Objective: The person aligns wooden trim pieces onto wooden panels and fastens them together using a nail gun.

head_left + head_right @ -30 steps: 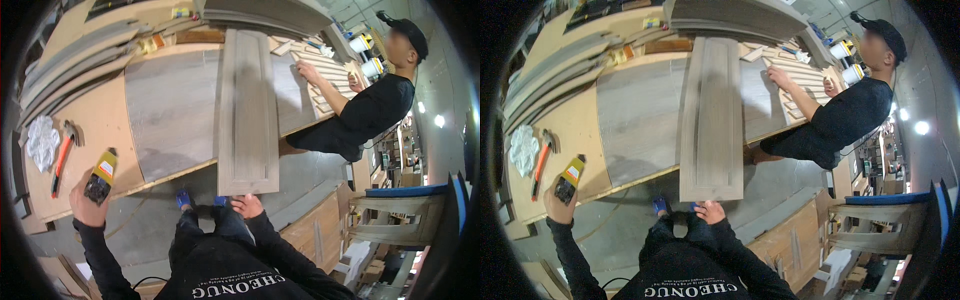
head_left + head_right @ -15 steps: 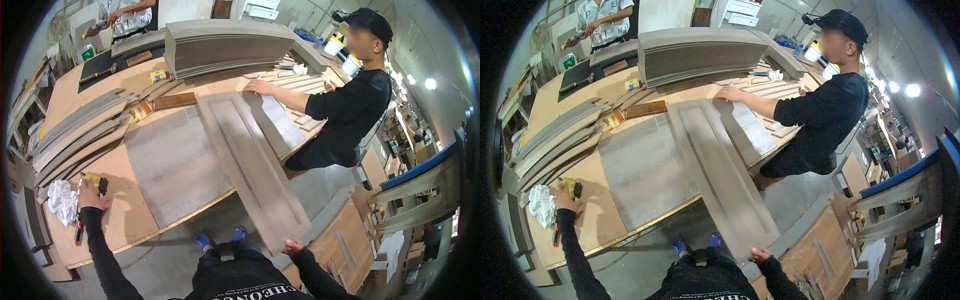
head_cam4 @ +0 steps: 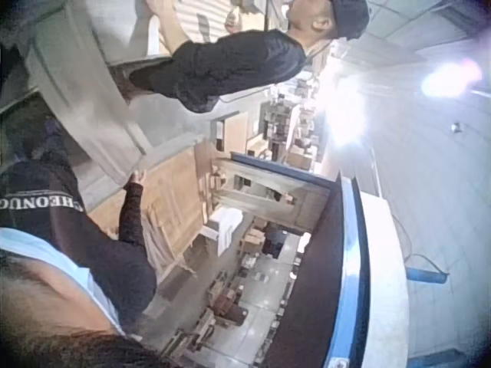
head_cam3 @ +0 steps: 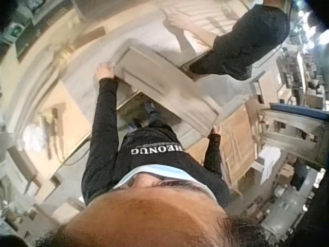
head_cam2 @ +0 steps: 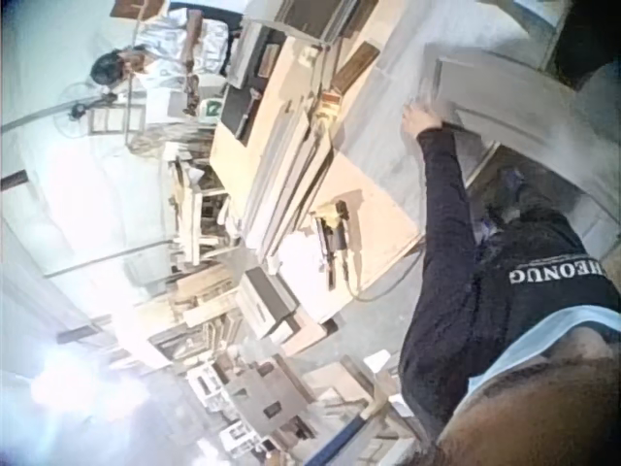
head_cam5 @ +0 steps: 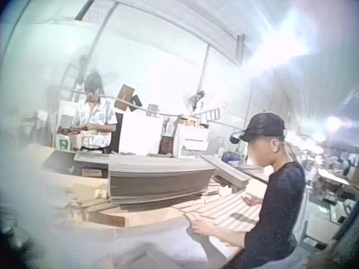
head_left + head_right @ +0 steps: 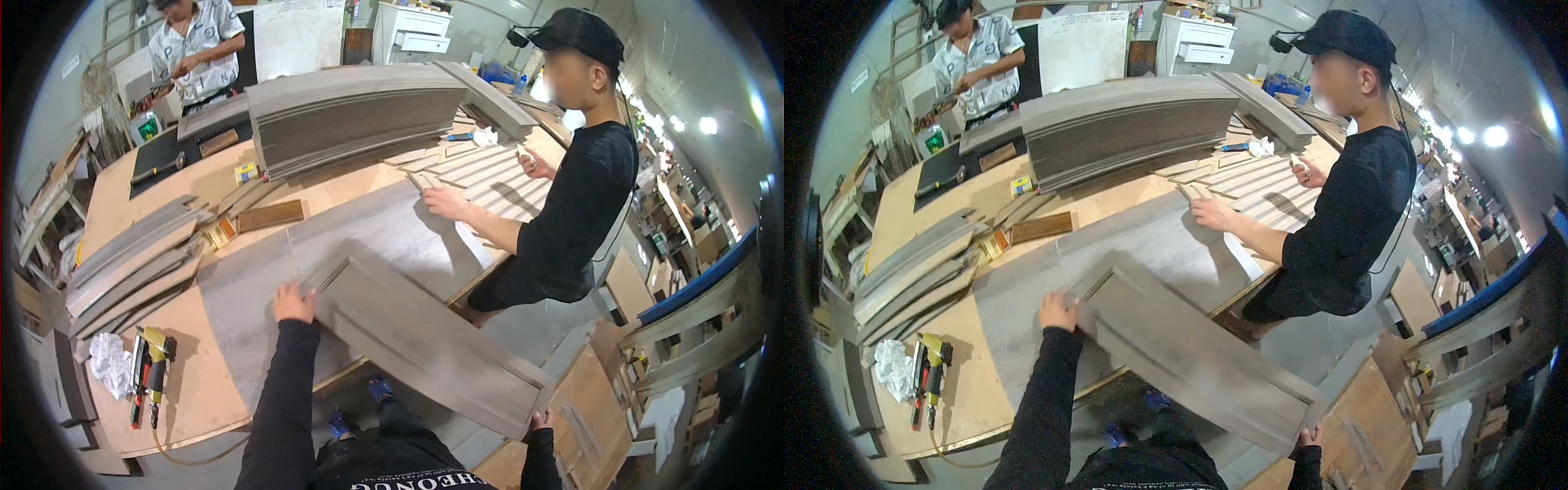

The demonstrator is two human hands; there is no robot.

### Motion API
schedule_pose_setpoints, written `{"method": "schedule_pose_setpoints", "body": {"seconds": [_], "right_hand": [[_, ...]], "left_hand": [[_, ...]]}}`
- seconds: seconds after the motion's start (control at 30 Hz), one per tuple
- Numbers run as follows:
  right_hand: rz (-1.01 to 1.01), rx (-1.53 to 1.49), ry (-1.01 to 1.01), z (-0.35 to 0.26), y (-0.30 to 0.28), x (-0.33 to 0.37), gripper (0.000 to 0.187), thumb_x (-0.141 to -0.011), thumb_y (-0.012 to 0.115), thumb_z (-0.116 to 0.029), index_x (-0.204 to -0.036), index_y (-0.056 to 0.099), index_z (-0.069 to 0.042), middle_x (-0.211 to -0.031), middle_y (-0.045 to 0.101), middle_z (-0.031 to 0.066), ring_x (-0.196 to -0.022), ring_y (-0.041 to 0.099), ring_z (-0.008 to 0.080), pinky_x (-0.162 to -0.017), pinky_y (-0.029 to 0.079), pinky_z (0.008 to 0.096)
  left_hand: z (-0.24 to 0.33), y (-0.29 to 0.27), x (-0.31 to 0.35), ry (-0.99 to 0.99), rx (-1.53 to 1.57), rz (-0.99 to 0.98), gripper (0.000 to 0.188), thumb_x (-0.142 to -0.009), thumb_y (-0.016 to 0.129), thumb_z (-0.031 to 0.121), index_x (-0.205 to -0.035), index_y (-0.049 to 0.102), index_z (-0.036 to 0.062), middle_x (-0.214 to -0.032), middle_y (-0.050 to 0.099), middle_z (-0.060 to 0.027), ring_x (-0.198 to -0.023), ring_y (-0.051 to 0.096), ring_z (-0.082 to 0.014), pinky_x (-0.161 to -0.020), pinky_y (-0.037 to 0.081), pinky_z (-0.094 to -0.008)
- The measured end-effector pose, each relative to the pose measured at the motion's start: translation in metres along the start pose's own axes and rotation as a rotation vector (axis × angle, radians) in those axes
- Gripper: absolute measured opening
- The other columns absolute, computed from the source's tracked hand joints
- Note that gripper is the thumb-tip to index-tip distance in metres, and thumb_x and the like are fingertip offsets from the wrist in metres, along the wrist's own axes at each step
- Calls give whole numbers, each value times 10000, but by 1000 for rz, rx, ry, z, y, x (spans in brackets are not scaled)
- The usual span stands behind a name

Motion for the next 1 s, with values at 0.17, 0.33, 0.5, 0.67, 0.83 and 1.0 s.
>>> {"method": "schedule_pose_setpoints", "body": {"seconds": [0.17,0.33,0.5,0.67,0.83,1.0], "right_hand": [[-215,285,-90,-63,121,-19,523,-787,571,-130,-1260,349,-106,-932,569,64,-615,519,109,-516,425,236],[-427,660,-514,-136,265,-33,453,-784,529,-99,-1217,414,-29,-1117,511,166,-1046,489,246,-868,394,319],[-816,505,-418,-210,412,-8,488,-775,559,-159,-1220,404,-30,-1117,513,150,-1037,495,246,-881,387,325],[-982,804,-632,-223,550,-17,537,-752,584,-263,-1195,417,-11,-1134,498,226,-1082,472,331,-898,387,364],[-912,1030,-897,-250,682,-22,502,-731,597,-298,-1116,456,-7,-1083,513,227,-1019,485,372,-864,404,389],[-701,1035,-1114,-257,745,-12,516,-708,618,-308,-1115,458,-34,-1142,475,169,-1065,443,351,-907,336,486]], "left_hand": [[-127,-64,65,-124,-118,245,351,-722,621,277,-969,578,32,-940,573,-174,-909,515,-348,-803,402,-428],[-236,-141,208,-408,-95,554,215,-742,570,159,-840,583,-32,-796,544,-188,-786,502,-328,-699,409,-413],[-319,-168,396,-638,-93,799,175,-782,562,168,-853,536,11,-781,546,-73,-609,530,-216,-555,451,-347],[-318,-130,506,-1128,810,793,319,-810,576,155,-1110,503,76,-1063,541,-160,-943,530,-280,-736,466,-454],[-235,-99,499,-1246,814,700,262,-832,540,161,-1055,541,25,-1004,575,-170,-890,554,-287,-748,469,-433],[-176,-68,443,-1044,1089,939,229,-816,572,199,-999,497,83,-782,541,-30,-577,542,-145,-409,447,-255]]}}
Point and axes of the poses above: each hand's wrist, its own x-axis away from the middle knuckle, its own y-axis out of the palm, z = x × y, the point moved 10 cm from there along -x, towards the middle knuckle
